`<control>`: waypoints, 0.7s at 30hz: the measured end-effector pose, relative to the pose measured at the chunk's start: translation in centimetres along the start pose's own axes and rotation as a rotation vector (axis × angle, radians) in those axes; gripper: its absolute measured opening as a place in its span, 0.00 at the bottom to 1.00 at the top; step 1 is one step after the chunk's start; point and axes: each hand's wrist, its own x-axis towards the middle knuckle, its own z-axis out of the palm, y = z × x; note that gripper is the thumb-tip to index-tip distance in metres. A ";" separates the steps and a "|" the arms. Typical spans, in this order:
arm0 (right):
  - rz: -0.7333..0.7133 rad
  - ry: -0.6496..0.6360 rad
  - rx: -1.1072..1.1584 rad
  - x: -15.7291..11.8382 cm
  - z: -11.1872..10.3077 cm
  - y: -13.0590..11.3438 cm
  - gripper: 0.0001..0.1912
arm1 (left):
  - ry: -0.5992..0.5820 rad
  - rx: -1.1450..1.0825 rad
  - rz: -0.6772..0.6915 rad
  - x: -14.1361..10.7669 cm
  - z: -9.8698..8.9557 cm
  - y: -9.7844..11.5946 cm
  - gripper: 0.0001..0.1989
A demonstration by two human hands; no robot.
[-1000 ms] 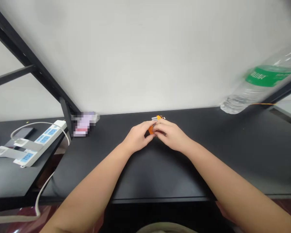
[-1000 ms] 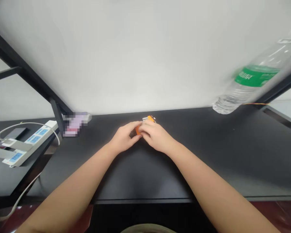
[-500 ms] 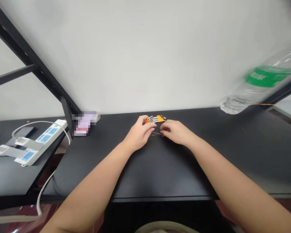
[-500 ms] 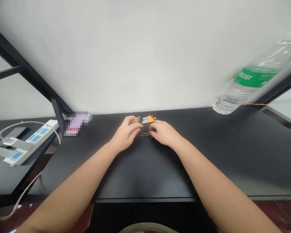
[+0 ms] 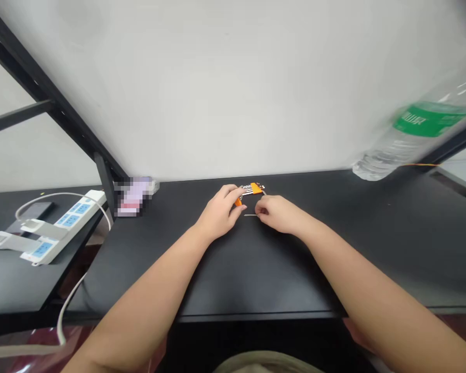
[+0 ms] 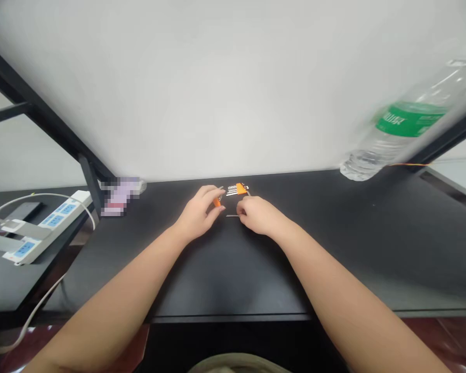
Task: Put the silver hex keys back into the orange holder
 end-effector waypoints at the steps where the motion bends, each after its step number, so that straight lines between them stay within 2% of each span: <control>1: 0.024 -0.023 -0.005 -0.1 -0.1 -0.2 0.07 | -0.005 -0.001 0.015 0.0 0.0 -0.1 0.21; 7: 0.095 -0.148 -0.052 -0.8 -0.6 -0.9 0.06 | -0.032 0.009 0.030 0.1 0.1 -0.2 0.24; 11: 0.117 -0.159 0.070 -0.8 -1.3 -0.9 0.06 | -0.045 0.012 0.014 0.2 0.1 -0.4 0.25; 16: 0.093 -0.035 0.246 -0.6 -1.8 -1.0 0.04 | -0.049 0.017 0.006 0.2 0.3 -0.8 0.27; 21: 0.067 0.049 0.282 -0.5 -1.9 -1.3 0.03 | -0.050 0.001 0.001 0.2 0.4 -0.8 0.27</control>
